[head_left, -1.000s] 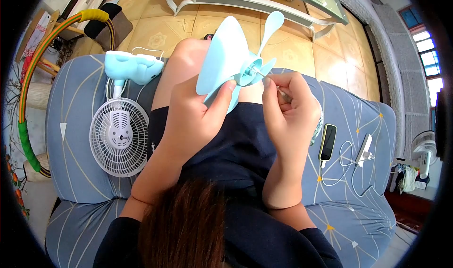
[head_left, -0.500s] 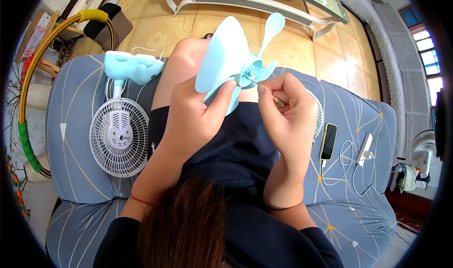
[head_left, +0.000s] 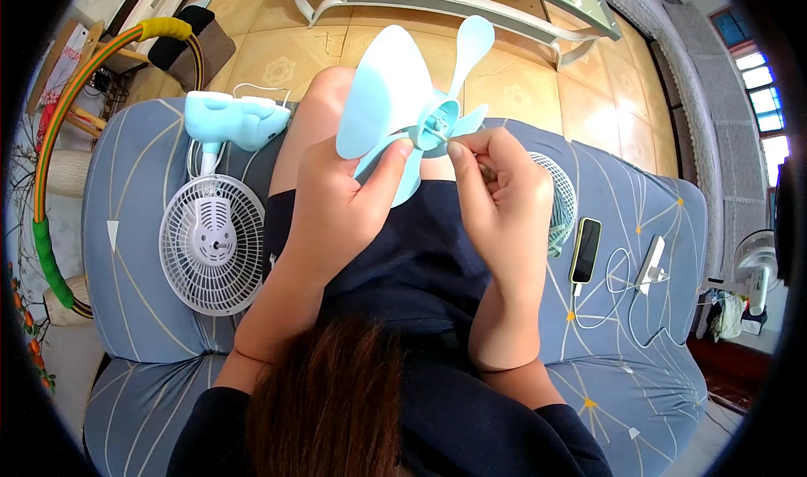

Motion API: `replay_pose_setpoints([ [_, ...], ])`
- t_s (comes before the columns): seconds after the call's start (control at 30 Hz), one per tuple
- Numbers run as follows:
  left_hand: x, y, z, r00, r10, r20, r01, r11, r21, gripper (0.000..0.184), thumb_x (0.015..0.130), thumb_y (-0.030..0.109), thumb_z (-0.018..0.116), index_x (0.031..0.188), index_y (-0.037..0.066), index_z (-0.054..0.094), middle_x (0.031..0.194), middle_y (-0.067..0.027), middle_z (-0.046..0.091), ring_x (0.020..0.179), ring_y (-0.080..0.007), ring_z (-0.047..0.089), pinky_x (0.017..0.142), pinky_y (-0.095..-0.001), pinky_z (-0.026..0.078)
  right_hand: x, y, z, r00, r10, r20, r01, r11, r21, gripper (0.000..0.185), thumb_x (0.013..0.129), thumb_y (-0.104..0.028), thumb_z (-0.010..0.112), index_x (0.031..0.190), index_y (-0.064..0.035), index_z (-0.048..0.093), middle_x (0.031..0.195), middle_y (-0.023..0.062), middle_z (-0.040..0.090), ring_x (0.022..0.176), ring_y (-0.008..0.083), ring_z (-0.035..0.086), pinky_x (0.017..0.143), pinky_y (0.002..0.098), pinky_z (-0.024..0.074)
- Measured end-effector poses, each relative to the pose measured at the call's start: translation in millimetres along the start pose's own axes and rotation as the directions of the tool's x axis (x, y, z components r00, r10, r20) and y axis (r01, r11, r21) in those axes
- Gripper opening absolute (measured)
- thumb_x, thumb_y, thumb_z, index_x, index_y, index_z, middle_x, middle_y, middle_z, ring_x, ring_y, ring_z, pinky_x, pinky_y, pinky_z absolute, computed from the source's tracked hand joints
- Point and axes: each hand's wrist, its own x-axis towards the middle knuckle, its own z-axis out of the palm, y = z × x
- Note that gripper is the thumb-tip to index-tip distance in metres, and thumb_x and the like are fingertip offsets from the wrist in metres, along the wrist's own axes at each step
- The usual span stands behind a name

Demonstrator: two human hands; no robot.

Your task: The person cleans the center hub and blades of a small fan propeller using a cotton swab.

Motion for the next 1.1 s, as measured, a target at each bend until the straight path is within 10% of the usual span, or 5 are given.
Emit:
replay_pose_setpoints([
  [0.37,-1,1,-1,1.000,0.002,-0.006,-0.002,1.000,0.027,0.014,0.091,0.003,0.062,0.103,-0.004,0.066,0.084,-0.0094,0.071,0.072,-0.0139,0.064,0.065,-0.0273,0.048,1,-3,0,1.000,0.011,-0.024,-0.012,0.999,-0.043,0.016,0.092,-0.009,0.065,0.081,0.0016,0.062,0.054,0.0006,0.046,0.050,0.0051,0.037,0.046,0.0233,0.0292],
  [0.47,-2,1,-1,0.999,-0.037,-0.031,0.037,0.999,-0.001,0.015,0.090,0.005,0.065,0.103,-0.002,0.070,0.086,-0.0064,0.071,0.076,-0.0107,0.063,0.068,-0.0253,0.048,3,-4,-2,1.000,0.002,-0.009,-0.003,0.994,-0.107,0.016,0.090,-0.013,0.065,0.078,-0.0027,0.059,0.056,0.0157,0.056,0.052,0.0340,0.060,0.047,0.0398,0.0443],
  [0.57,-1,1,-1,0.998,-0.051,-0.037,0.050,0.999,-0.015,0.016,0.090,0.006,0.066,0.103,-0.001,0.071,0.087,-0.0051,0.071,0.077,-0.0091,0.063,0.069,-0.0244,0.048,3,-4,-2,1.000,0.007,-0.012,-0.008,0.995,-0.101,0.018,0.090,-0.014,0.065,0.078,-0.0025,0.060,0.056,0.0165,0.055,0.051,0.0343,0.059,0.047,0.0400,0.0440],
  [0.67,-1,-1,-1,0.999,-0.025,-0.037,0.026,0.999,0.026,0.016,0.090,0.005,0.066,0.104,-0.001,0.071,0.088,-0.0055,0.072,0.078,-0.0095,0.063,0.070,-0.0246,0.048,2,-4,-1,0.999,0.039,-0.029,-0.041,0.997,-0.058,0.018,0.092,-0.011,0.065,0.079,0.0020,0.064,0.053,0.0022,0.046,0.050,0.0059,0.037,0.046,0.0241,0.0298],
  [1.1,4,-17,-5,1.000,-0.011,-0.025,0.011,1.000,0.010,0.024,0.086,0.000,0.064,0.109,-0.005,0.062,0.129,-0.0167,0.050,0.108,-0.0238,0.057,0.091,-0.0307,0.045,3,-7,-8,0.981,0.187,-0.044,-0.177,0.970,0.169,0.021,0.094,-0.013,0.065,0.081,0.0036,0.066,0.063,-0.0020,0.057,0.057,0.0012,0.040,0.049,0.0192,0.0296],
])
